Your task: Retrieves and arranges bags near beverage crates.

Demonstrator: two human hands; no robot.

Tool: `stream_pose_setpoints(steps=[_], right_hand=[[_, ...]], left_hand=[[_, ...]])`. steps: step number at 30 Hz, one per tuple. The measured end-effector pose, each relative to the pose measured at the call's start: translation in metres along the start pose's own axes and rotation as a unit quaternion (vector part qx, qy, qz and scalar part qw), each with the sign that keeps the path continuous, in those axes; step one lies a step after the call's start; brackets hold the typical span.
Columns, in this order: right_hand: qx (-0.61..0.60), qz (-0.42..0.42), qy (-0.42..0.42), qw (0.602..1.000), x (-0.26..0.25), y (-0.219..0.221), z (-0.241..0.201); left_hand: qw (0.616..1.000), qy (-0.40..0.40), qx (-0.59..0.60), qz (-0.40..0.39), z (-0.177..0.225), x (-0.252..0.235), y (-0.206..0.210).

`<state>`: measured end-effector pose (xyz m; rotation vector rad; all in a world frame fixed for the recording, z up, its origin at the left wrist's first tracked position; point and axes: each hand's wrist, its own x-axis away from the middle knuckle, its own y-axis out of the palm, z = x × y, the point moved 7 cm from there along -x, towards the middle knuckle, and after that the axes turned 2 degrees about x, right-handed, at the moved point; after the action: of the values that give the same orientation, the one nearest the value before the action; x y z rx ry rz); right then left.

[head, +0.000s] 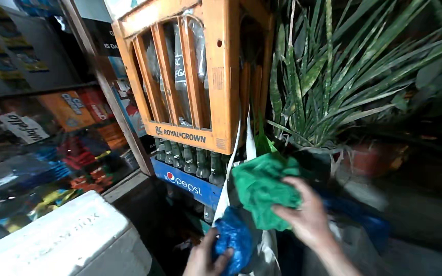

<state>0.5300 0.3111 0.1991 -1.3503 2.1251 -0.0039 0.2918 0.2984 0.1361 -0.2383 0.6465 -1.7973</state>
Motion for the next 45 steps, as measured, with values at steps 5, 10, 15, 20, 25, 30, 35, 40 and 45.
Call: stream_pose_setpoints(steps=[5, 10, 15, 20, 25, 30, 35, 40, 45], right_hand=[[0.35, -0.274, 0.056, 0.894, -0.009, 0.131, 0.027], [0.179, -0.121, 0.184, 0.959, 0.041, 0.151, 0.096], [0.375, -0.363, 0.163, 0.837, 0.041, 0.143, 0.043], [-0.002, -0.227, -0.034, 0.973, 0.157, 0.097, -0.071], [-0.192, -0.115, 0.102, 0.969, 0.262, 0.075, -0.062], [-0.071, 0.078, 0.19, 0.976, 0.35, -0.069, -0.043], [0.137, 0.061, 0.164, 0.975, 0.471, -0.21, -0.077], [0.344, 0.088, 0.021, 0.935, 0.617, -0.315, -0.127], [0.575, 0.242, 0.086, 0.777, 0.797, -0.423, -0.179]], left_hand=[[0.973, -0.056, 0.201, 0.099, -0.033, 0.047, -0.047], [0.959, -0.075, 0.226, 0.151, -0.052, 0.091, -0.069], [0.974, -0.047, 0.138, 0.172, -0.055, 0.152, -0.094], [0.989, 0.047, 0.039, 0.138, -0.041, 0.197, -0.092], [0.997, 0.065, -0.008, -0.031, -0.02, 0.23, -0.033], [0.967, 0.0, -0.068, -0.245, -0.023, 0.275, 0.031], [0.95, 0.042, 0.001, -0.31, 0.015, 0.278, 0.091], [0.873, -0.028, 0.276, -0.401, 0.091, 0.308, 0.19], [0.727, -0.211, 0.527, -0.387, 0.192, 0.389, 0.334]])
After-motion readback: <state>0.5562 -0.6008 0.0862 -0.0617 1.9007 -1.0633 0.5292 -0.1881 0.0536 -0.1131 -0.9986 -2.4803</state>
